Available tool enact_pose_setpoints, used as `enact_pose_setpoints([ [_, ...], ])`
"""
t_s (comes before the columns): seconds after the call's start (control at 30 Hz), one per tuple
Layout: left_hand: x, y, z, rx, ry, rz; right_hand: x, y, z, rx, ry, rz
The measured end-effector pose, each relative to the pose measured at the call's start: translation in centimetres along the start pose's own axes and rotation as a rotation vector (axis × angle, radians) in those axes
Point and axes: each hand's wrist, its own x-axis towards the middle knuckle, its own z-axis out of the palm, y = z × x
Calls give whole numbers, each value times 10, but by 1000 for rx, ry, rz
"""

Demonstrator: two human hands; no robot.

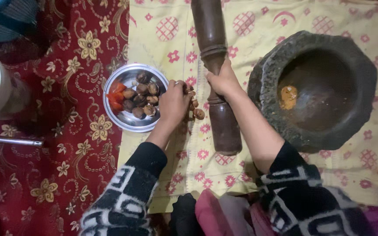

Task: The person sits on a patterned floor cloth and uses a wooden pestle to crack nuts placed on the cloth. They then peel the shells off the cracked nuts by hand and place the nutmeats into a stone mortar.

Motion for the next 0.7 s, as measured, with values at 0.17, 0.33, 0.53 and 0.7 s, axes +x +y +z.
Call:
enact_pose_setpoints([
  [0.17,4,0,2,60,-2,19,-14,-15,-2,-340,109,75],
  [0.33,0,-4,1,-171,21,-28,-53,-77,-17,-363,220,-373],
  [0.53,-3,-8,0,-492,6,-61,-76,-97,-7,-164,-146,-423],
  [0.7,-10,-13,-9,-840,-126,-158,-76,-86,-5,31,-173,-271],
])
